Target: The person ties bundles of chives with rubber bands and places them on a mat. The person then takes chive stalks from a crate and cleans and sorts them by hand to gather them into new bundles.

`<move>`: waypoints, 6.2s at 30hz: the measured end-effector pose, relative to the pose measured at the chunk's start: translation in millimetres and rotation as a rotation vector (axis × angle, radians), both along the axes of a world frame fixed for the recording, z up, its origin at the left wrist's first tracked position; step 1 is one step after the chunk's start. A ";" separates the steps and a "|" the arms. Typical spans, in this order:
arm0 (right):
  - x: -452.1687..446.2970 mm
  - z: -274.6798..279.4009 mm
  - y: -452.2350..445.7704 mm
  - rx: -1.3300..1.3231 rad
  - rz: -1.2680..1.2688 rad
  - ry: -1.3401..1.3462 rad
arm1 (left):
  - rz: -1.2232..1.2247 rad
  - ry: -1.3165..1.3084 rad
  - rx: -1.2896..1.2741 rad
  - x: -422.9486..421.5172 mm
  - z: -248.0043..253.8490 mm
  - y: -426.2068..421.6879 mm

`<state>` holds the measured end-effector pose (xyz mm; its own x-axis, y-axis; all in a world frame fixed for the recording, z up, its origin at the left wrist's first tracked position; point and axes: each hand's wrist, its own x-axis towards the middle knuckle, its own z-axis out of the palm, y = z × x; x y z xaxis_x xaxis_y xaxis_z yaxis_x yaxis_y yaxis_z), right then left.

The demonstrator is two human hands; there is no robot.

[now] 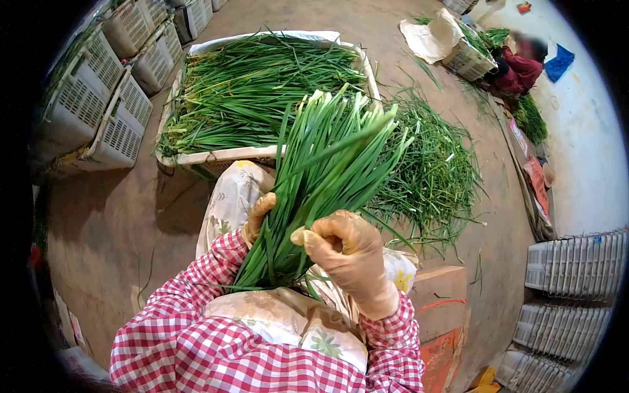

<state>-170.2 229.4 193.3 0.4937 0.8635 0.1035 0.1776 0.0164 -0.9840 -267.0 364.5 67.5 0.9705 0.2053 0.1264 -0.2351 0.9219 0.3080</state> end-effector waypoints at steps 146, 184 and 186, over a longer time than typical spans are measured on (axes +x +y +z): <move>43.2 -99.0 -173.4 -0.096 -0.242 0.861 | 0.241 0.340 2.016 86.6 98.7 -83.5; 42.1 -133.1 -179.7 0.010 -0.115 0.858 | -0.250 0.548 1.166 136.9 127.5 -12.2; 45.1 -155.6 -180.2 0.052 -0.031 0.780 | -0.396 0.577 1.305 144.7 133.5 -14.6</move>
